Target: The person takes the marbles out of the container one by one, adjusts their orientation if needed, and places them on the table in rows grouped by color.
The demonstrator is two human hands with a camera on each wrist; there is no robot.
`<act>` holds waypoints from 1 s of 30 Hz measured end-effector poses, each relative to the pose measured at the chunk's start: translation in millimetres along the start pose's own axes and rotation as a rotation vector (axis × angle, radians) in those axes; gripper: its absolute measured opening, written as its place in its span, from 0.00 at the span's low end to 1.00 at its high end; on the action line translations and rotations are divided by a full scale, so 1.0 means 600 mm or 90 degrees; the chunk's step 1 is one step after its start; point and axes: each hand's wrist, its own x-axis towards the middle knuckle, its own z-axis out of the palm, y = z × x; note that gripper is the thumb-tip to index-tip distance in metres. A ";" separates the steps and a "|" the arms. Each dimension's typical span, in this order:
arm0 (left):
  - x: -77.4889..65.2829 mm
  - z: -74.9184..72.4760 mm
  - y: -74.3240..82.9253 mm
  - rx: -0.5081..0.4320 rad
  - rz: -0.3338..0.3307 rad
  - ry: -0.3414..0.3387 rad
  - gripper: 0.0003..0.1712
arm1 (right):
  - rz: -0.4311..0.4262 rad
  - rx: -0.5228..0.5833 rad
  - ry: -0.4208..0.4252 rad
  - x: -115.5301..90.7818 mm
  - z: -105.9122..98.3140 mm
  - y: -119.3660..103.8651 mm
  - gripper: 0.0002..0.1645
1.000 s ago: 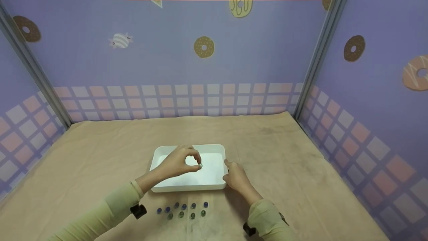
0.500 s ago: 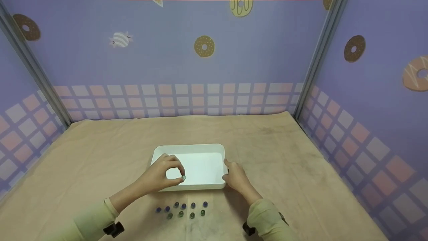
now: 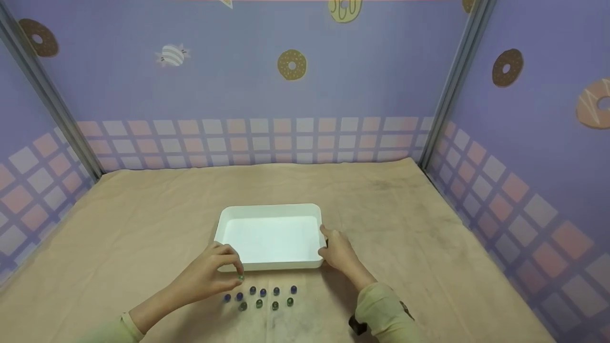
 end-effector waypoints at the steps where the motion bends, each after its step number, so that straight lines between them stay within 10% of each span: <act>1: -0.003 0.001 0.000 -0.001 -0.001 -0.002 0.04 | 0.000 -0.002 0.001 0.000 -0.001 0.000 0.38; 30: -0.066 0.029 -0.028 0.037 -0.045 -0.070 0.07 | 0.036 0.002 0.007 -0.003 0.005 -0.007 0.39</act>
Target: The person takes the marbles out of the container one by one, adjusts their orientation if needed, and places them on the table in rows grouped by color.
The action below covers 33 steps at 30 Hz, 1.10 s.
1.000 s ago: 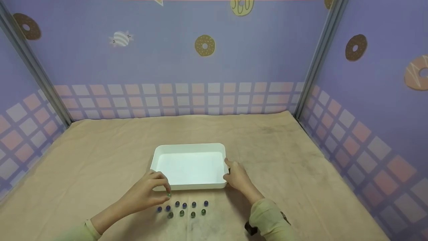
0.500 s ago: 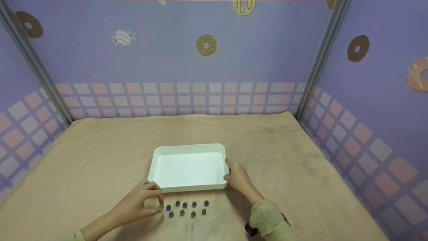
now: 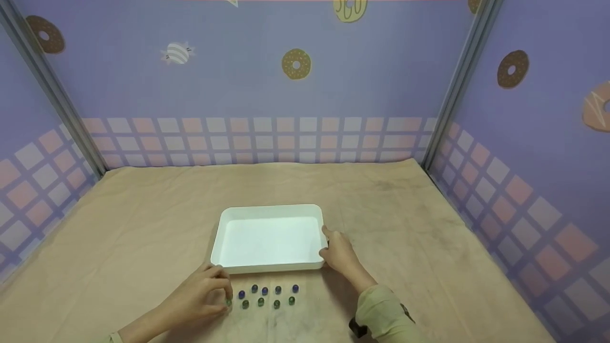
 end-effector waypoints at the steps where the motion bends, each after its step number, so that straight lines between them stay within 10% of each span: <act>1: 0.000 0.000 0.000 0.003 0.002 0.001 0.07 | 0.001 -0.002 0.001 -0.001 0.000 -0.001 0.39; 33: 0.002 0.012 -0.004 0.077 0.030 0.005 0.07 | 0.031 0.002 -0.006 -0.005 0.000 -0.005 0.40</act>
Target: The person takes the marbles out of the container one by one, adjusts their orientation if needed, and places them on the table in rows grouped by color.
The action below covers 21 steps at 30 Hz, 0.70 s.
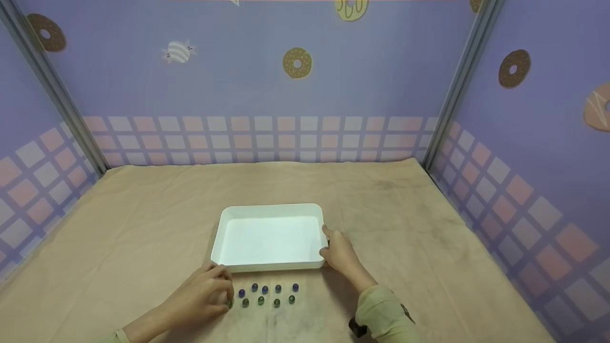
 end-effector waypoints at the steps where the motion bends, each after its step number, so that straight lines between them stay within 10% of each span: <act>1: 0.000 0.000 0.000 -0.001 -0.003 -0.003 0.07 | 0.000 -0.002 0.000 0.000 0.000 0.000 0.40; 21: -0.003 -0.006 0.002 -0.031 -0.010 -0.032 0.17 | -0.005 0.033 -0.003 -0.003 -0.001 0.000 0.40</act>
